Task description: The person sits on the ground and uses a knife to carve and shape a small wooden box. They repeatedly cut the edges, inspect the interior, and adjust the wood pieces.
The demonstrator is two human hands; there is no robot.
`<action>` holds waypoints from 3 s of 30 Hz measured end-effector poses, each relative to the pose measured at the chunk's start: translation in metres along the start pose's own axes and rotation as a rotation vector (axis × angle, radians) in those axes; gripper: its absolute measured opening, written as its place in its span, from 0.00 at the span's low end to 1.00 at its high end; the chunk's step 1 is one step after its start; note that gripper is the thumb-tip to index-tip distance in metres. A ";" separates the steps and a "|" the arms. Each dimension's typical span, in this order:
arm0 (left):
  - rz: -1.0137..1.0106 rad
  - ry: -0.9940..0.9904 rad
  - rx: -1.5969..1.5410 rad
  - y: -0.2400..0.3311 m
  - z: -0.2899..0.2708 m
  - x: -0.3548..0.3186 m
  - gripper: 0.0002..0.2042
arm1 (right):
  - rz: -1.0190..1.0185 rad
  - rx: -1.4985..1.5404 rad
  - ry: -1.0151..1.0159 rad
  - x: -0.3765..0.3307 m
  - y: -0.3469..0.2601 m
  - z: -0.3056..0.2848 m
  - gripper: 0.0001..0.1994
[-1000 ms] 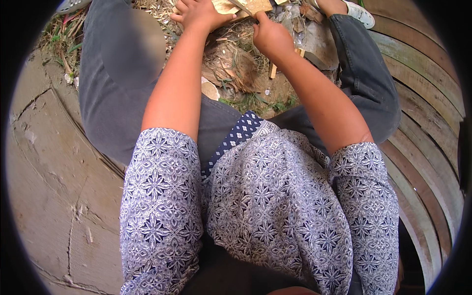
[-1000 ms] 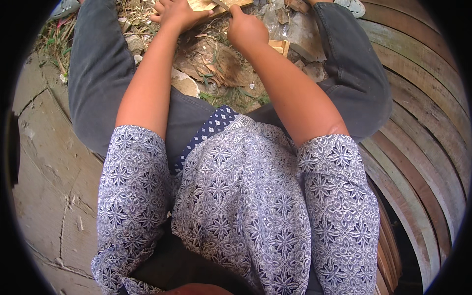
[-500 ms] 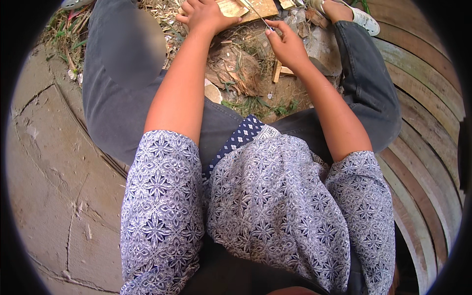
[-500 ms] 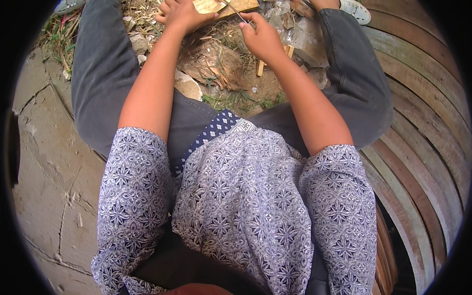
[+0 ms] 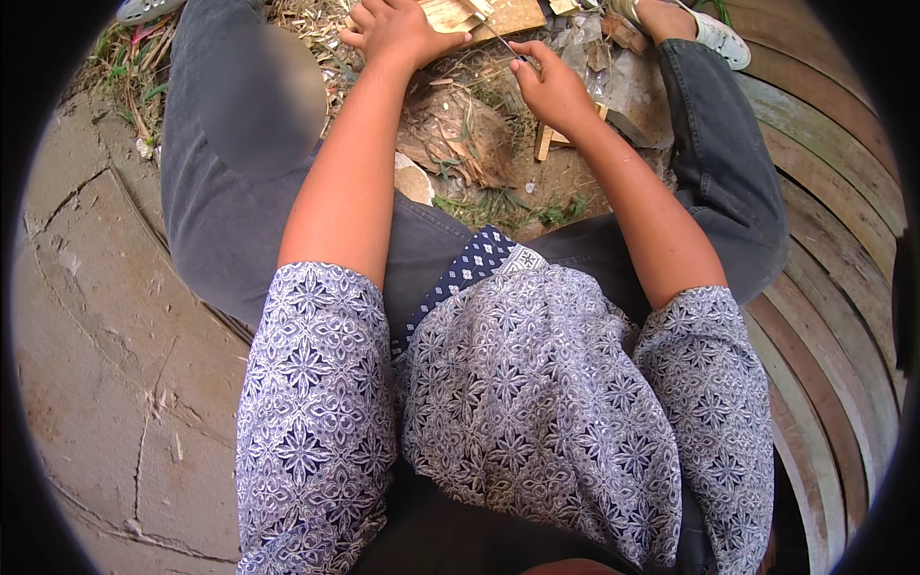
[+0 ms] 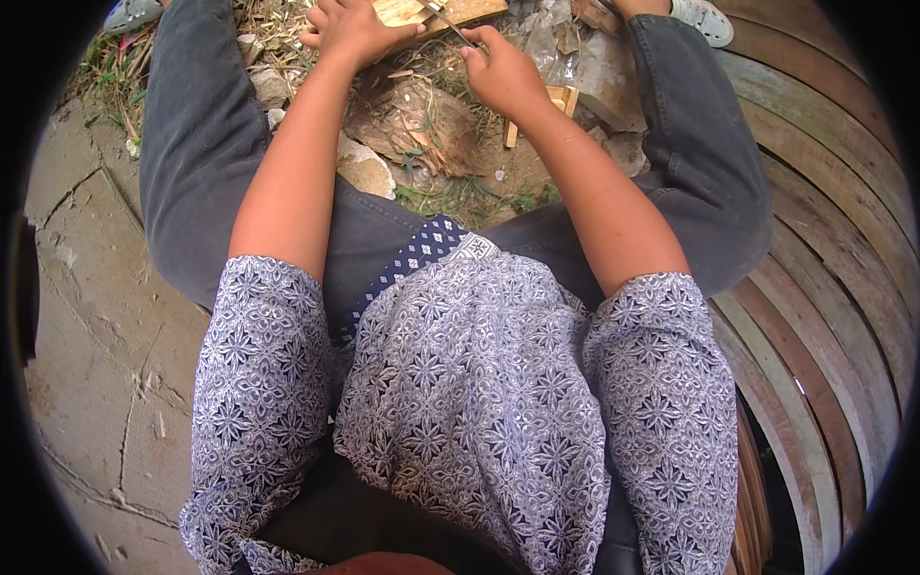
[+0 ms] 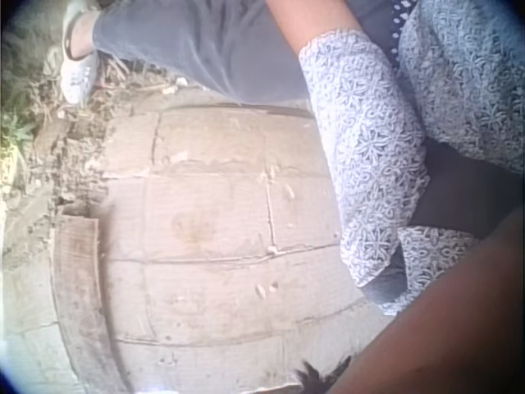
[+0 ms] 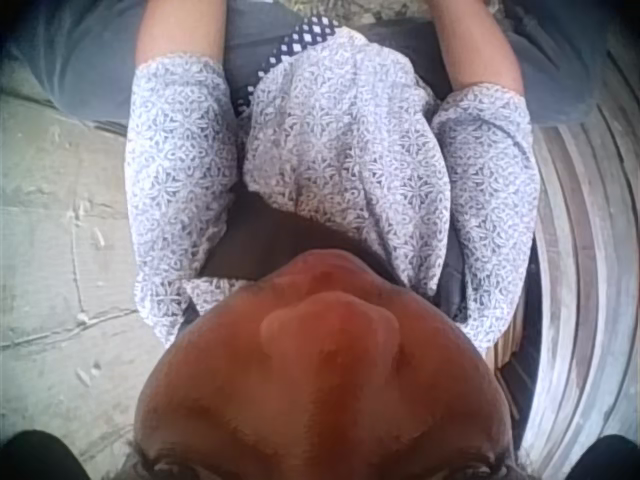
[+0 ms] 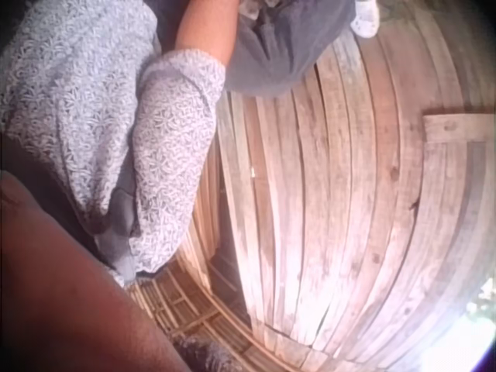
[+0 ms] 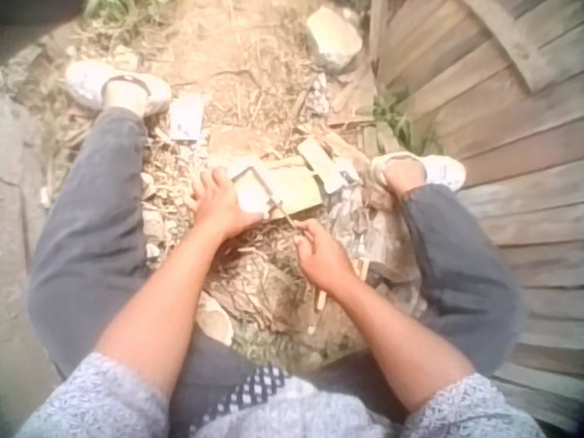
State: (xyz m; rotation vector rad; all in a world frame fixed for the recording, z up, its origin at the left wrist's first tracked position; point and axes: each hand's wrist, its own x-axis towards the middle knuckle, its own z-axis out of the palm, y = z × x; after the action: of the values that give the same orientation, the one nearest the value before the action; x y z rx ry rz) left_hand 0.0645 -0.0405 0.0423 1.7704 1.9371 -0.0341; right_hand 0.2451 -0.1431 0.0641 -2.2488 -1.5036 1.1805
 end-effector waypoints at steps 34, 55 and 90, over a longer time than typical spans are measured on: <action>0.011 -0.032 0.028 0.005 -0.004 -0.002 0.59 | -0.114 0.006 0.090 0.031 0.024 0.024 0.16; 0.474 0.632 0.290 -0.031 -0.029 -0.020 0.51 | 0.281 0.879 -0.151 -0.040 0.005 -0.027 0.22; 0.627 0.433 0.041 -0.054 -0.045 -0.035 0.23 | 0.198 1.140 -0.116 -0.032 -0.035 -0.013 0.20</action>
State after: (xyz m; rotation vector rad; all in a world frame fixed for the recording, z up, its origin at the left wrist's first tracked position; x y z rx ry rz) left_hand -0.0016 -0.0652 0.0780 2.4908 1.5475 0.5699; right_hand 0.2246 -0.1504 0.1082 -1.5227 -0.3599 1.6427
